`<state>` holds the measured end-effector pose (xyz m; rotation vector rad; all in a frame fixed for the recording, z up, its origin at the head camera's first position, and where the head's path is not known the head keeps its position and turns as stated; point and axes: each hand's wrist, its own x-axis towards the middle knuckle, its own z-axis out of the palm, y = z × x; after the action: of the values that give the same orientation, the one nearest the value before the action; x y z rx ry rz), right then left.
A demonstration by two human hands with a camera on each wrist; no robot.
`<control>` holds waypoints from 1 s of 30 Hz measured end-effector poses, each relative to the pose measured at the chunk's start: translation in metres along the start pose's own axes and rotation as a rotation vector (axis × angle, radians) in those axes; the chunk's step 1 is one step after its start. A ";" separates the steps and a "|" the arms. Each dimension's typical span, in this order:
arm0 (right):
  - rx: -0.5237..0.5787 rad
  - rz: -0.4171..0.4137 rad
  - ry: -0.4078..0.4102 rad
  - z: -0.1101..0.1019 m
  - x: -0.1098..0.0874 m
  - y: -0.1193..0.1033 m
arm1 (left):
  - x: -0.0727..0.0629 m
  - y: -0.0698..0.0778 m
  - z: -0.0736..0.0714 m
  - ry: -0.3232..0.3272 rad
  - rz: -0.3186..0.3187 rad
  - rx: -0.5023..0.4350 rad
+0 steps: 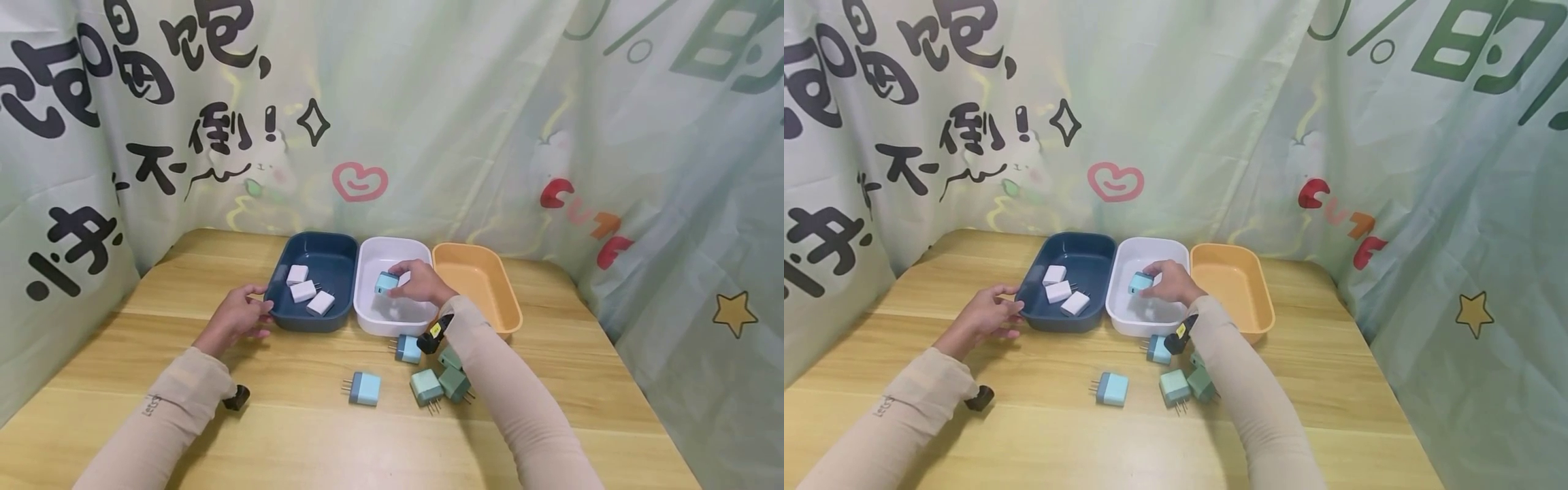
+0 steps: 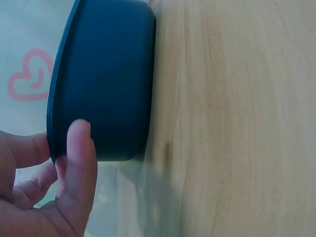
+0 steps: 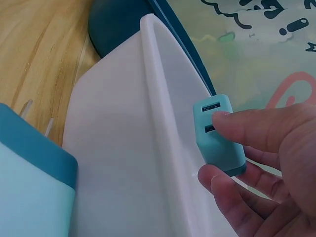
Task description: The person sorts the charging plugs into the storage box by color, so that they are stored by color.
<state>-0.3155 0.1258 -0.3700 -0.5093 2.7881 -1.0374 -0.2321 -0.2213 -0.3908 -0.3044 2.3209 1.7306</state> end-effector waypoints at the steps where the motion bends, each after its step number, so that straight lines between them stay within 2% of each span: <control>1: 0.001 0.000 0.001 0.001 0.001 0.001 | 0.000 0.000 0.000 0.000 -0.002 0.003; 7: -0.005 -0.002 -0.004 0.004 0.003 0.004 | 0.000 0.000 -0.001 -0.003 -0.012 0.016; 16: 0.016 0.043 -0.014 0.003 0.004 0.004 | 0.000 0.002 -0.001 -0.002 -0.022 0.014; 25: 0.045 -0.009 -0.001 -0.002 0.001 0.008 | 0.002 0.002 0.000 -0.003 -0.022 0.006; 30: 0.055 0.025 -0.010 -0.005 -0.005 0.006 | 0.002 0.001 0.000 0.007 -0.034 0.012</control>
<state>-0.3135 0.1352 -0.3704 -0.4699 2.7417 -1.0991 -0.2343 -0.2208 -0.3905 -0.3454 2.3165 1.7019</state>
